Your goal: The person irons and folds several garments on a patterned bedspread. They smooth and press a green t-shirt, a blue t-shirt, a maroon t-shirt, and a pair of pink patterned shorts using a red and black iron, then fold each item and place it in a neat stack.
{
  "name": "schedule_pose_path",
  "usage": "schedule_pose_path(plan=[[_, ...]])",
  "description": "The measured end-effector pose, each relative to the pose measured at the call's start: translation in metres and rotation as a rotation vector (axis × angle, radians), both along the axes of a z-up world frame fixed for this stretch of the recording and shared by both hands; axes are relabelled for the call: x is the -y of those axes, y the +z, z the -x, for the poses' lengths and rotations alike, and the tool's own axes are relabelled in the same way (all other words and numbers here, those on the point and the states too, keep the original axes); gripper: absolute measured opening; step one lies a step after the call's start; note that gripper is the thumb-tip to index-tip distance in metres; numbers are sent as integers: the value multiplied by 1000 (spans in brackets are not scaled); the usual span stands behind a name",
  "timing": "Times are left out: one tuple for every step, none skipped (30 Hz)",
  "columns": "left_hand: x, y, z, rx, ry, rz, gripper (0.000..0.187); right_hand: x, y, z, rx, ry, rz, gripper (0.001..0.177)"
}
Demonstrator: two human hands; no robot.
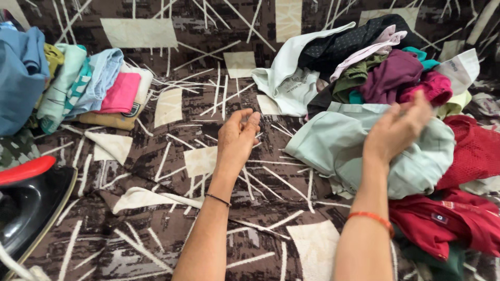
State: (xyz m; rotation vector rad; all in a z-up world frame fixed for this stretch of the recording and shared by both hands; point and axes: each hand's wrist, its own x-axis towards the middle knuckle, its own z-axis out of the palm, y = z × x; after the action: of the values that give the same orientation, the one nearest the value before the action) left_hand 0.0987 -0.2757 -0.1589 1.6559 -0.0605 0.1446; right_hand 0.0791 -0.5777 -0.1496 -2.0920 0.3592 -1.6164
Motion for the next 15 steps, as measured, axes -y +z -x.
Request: schedule_pose_path(plan=[[1,2,-1,14,-3,-2,51,8,-3,-10,-196,-9,-135,25],[2,2,-1,23,-3,-2,50,17,-8,-19,-234,-104,-40,33],[3,3,-2,32,-4,-2,49,25,-14,-27,-271,-198,55,42],[4,3,-2,36,-11,-28,48,32,-22,-34,-309,-289,154,51],[4,3,-3,39,-18,-53,46,38,-30,-40,-350,-295,97,49],[4,4,-3,43,-26,-79,45,44,-36,-45,-391,-302,40,47],[4,6,-2,37,-22,-100,44,48,-41,-48,-431,-309,-18,46],[3,7,-1,32,-19,-122,43,51,-44,-50,-393,-277,-102,43],[2,9,0,27,-16,-144,42,53,-46,-51,-353,-244,-185,42],[1,10,1,9,-4,-128,41,55,-45,-51,-312,-213,-267,41],[0,12,3,-10,9,-112,40,57,-42,-48,-57,11,-345,35],[-2,14,3,-27,23,-93,40,60,-34,-45,201,240,-413,29],[-5,16,3,-15,26,-54,39,60,-26,-42,460,472,-474,25],[-7,18,3,-5,31,-14,37,62,-18,-32,523,600,-660,19],[-10,19,2,5,35,26,36,67,-7,-19,583,726,-848,15]])
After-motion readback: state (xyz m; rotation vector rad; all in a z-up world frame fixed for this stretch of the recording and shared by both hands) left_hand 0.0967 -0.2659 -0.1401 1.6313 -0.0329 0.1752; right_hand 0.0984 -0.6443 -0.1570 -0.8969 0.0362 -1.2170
